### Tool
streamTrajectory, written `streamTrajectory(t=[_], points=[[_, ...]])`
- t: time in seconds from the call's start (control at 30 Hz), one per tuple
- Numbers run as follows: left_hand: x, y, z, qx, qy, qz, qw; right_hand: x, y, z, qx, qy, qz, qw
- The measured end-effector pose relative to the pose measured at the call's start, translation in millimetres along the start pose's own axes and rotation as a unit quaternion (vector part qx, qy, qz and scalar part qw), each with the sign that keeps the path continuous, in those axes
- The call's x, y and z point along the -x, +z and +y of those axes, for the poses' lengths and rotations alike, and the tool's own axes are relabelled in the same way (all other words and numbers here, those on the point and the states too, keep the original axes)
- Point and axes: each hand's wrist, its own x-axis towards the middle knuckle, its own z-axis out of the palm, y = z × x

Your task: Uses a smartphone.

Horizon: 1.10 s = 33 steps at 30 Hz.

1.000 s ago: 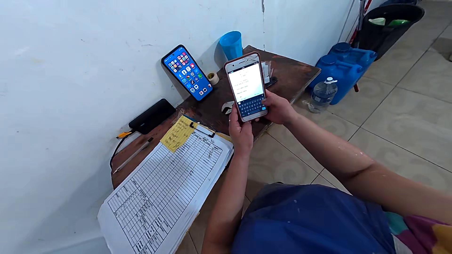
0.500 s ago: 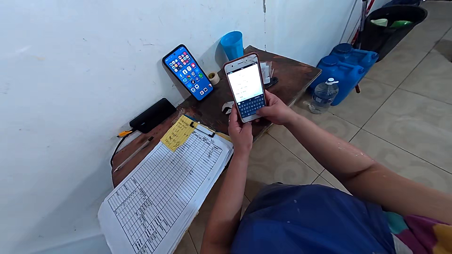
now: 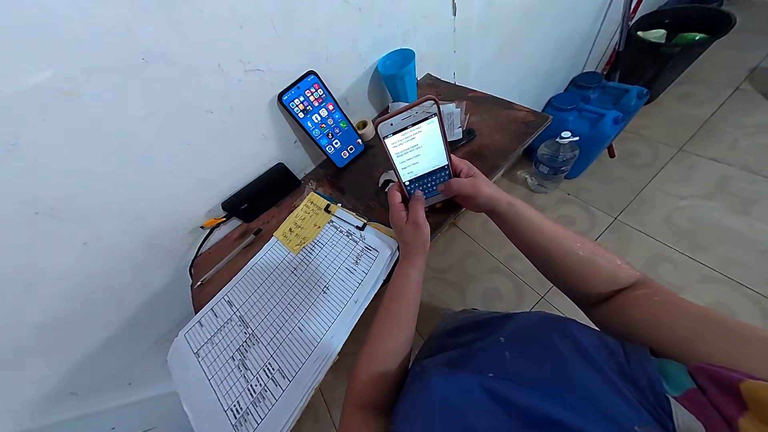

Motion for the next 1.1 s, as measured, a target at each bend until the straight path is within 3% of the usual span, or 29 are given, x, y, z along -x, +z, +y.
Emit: streamTrajectory(t=[0.2, 0.4, 0.6, 1.1], points=[[-0.6, 0.3, -2.0, 0.018, 0.006, -0.003, 1.0, 0.4, 4.2, -1.0, 0.006, 0.01, 0.027, 1.0], [-0.8, 3.4, -0.7, 0.009, 0.018, 0.009, 1.0, 1.3, -0.1, 5.0, 0.015, -0.028, -0.014, 0.999], [-0.4, 2.9, -1.6, 0.011, 0.022, -0.001, 1.0, 1.4, 1.1, 1.6, 0.018, -0.017, -0.004, 1.0], [-3.4, 0.7, 1.8, 0.042, -0.02, -0.005, 0.999, -0.2, 2.8, 0.8, 0.028, -0.003, 0.0, 1.0]])
